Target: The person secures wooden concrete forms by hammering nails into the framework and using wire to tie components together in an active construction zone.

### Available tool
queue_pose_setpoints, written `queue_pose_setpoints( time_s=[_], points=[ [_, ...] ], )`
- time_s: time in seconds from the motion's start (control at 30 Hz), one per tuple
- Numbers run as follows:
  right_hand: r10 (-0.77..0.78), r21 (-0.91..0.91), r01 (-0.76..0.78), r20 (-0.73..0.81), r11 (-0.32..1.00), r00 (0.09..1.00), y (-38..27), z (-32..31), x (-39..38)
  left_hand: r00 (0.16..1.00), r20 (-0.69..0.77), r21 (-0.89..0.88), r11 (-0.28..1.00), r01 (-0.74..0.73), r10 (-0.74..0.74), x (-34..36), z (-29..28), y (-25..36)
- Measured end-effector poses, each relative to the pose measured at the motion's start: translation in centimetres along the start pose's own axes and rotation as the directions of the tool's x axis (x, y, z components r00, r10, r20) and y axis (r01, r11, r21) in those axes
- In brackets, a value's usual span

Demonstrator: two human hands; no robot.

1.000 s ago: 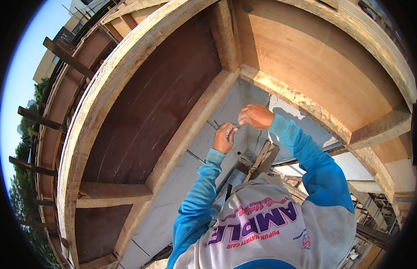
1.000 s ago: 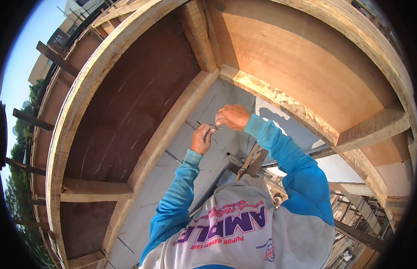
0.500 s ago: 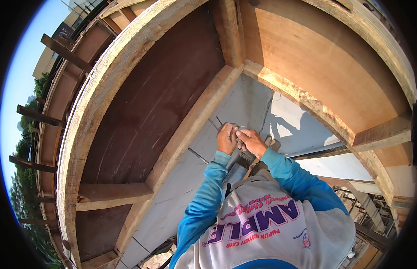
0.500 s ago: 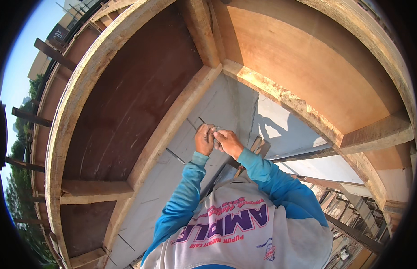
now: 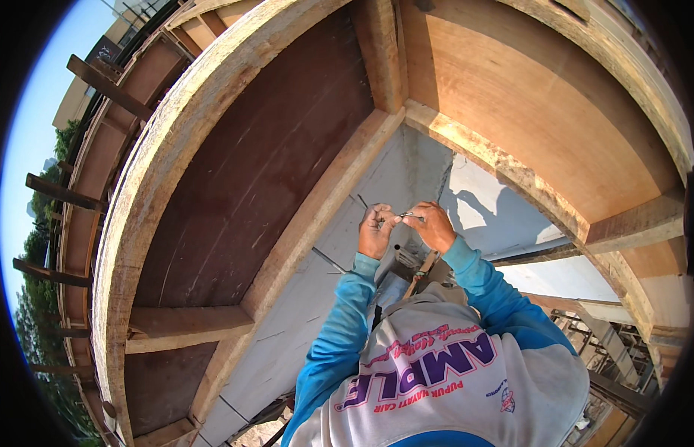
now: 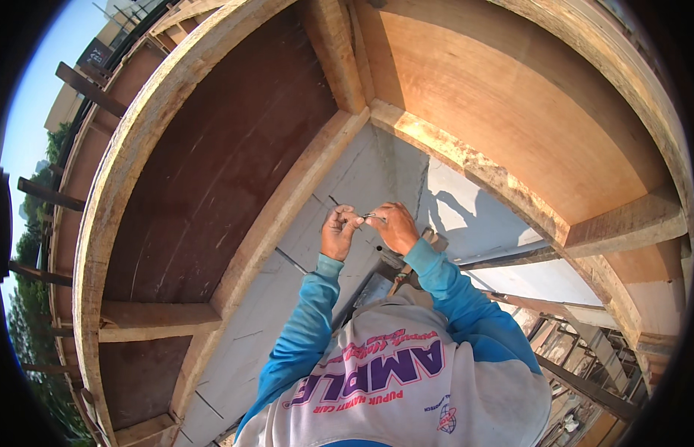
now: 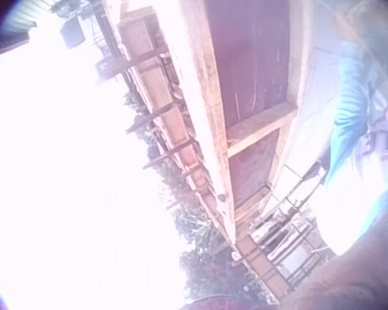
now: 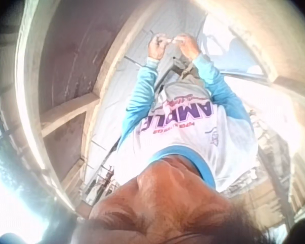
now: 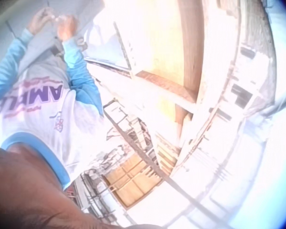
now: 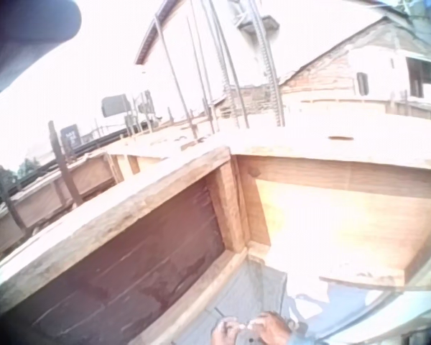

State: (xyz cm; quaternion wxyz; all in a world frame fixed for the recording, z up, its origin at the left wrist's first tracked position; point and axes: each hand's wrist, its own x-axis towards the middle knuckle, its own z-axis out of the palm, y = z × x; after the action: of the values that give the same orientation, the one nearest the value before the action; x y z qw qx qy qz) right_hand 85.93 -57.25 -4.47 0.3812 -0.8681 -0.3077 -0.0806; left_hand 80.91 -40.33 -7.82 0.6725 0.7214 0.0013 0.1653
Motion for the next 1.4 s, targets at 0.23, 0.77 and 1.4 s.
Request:
queue_pose_setpoints(
  time_s=[0.23, 0.77, 1.4],
  points=[
    [0.405, 0.78, -0.49, 0.333, 0.39, 0.852, -2.3, 1.8, 0.8, 0.925, -0.368, -0.272, 0.962, -0.015, -0.09, 0.3, 2.0, 1.1],
    [0.528, 0.878, -0.397, 0.211, 0.268, 0.822, -1.9, 2.1, 1.4, 0.965, 0.17, 0.847, 0.471, -0.246, 0.197, 0.3, 1.7, 6.1],
    [0.044, 0.567, -0.606, 0.709, 0.558, 0.704, 3.5, -6.6, 3.5, 0.912, 0.325, 0.664, 0.626, -0.41, 0.252, 1.6, 0.0, 4.8]
  ],
)
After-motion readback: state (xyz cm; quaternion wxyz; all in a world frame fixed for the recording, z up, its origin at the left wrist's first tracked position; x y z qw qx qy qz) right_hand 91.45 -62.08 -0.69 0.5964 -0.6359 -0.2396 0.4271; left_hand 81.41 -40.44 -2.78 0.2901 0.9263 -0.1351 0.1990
